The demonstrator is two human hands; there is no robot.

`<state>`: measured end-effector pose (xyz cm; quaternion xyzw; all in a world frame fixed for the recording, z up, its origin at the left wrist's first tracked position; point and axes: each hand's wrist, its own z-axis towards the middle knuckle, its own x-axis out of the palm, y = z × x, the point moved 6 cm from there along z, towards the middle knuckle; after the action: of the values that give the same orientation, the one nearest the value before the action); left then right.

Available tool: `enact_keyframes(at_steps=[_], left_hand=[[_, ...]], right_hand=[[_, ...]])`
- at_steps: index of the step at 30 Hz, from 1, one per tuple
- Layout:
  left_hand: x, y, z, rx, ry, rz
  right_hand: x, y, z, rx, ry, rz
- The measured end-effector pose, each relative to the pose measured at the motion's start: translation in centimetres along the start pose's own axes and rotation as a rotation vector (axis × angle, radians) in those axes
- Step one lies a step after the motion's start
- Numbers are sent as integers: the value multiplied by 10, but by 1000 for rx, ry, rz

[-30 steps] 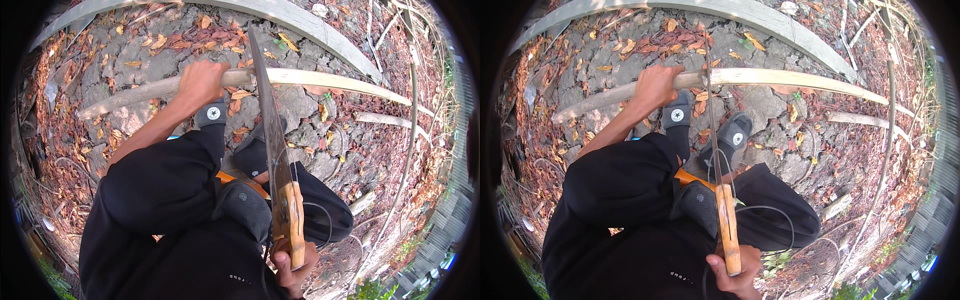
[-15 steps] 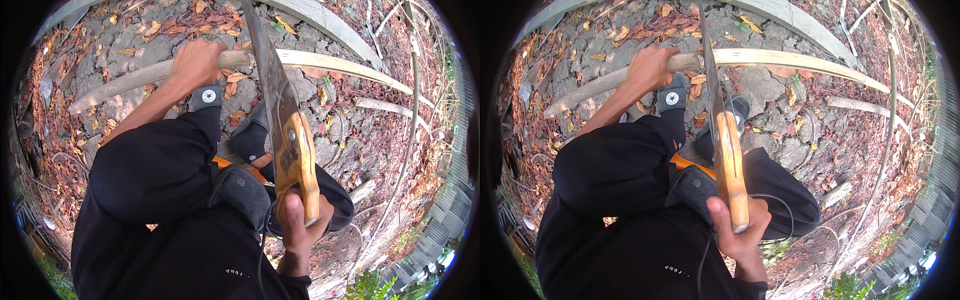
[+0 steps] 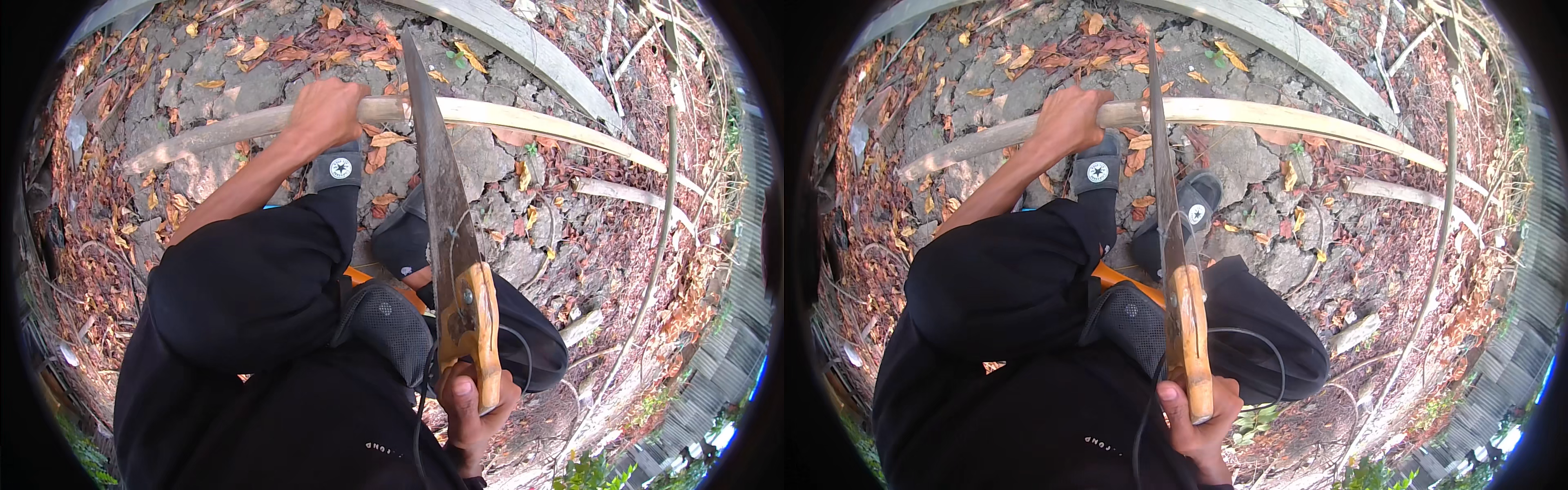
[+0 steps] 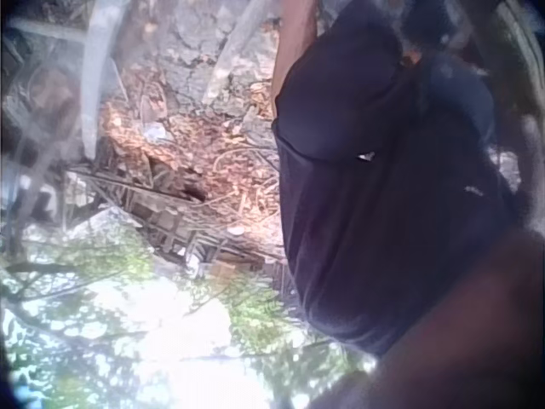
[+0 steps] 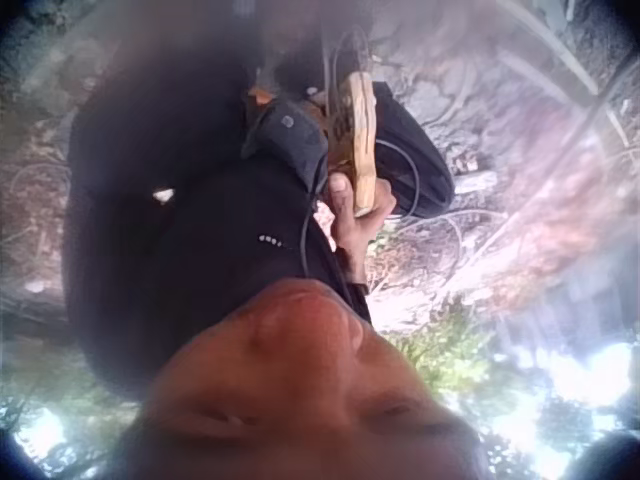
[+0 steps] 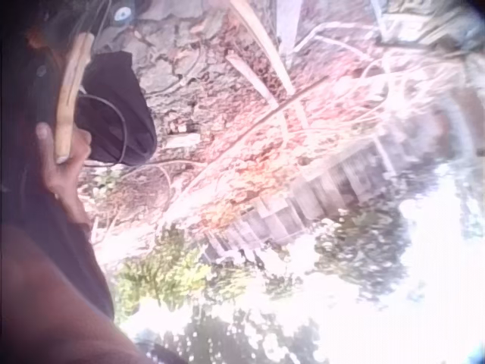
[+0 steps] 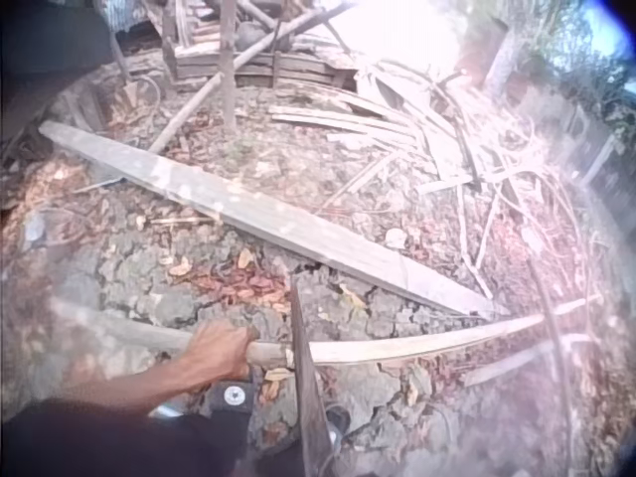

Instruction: The person sits on a small stool and uses a curved blade to shave and shape a long piece of wood held between their legs. They repeatedly draw the blade along the wood to remove thin strips, refining its shape.

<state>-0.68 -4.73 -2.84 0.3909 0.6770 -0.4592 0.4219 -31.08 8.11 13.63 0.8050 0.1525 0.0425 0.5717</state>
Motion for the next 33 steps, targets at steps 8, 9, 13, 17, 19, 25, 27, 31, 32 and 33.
enact_keyframes(at_steps=[8,9,13,17,19,25,27,31,32,33], left_hand=[[-18,-5,2,-3,-75,28],[-13,-2,1,-9,-72,9],[-12,-1,0,-10,-70,-25],[-21,-2,-6,-37,-60,-9],[-15,-1,5,-25,-82,-17],[-22,-3,0,-10,-121,-30],[-13,-3,1,2,-111,-1],[-18,1,-4,-35,-119,-24],[-20,-7,-8,-37,-100,-28],[-20,-7,-8,-28,-100,-27]], right_hand=[[5,17,8,-26,73,-101],[-2,20,-5,-55,66,-65],[18,-5,45,34,74,-109],[14,-3,18,16,136,-110],[-8,-6,-17,22,1,79],[20,-11,49,78,101,-55],[4,2,5,-36,52,-40],[-2,8,-1,-3,5,223],[7,1,21,20,24,68],[17,-5,45,48,57,-87]])
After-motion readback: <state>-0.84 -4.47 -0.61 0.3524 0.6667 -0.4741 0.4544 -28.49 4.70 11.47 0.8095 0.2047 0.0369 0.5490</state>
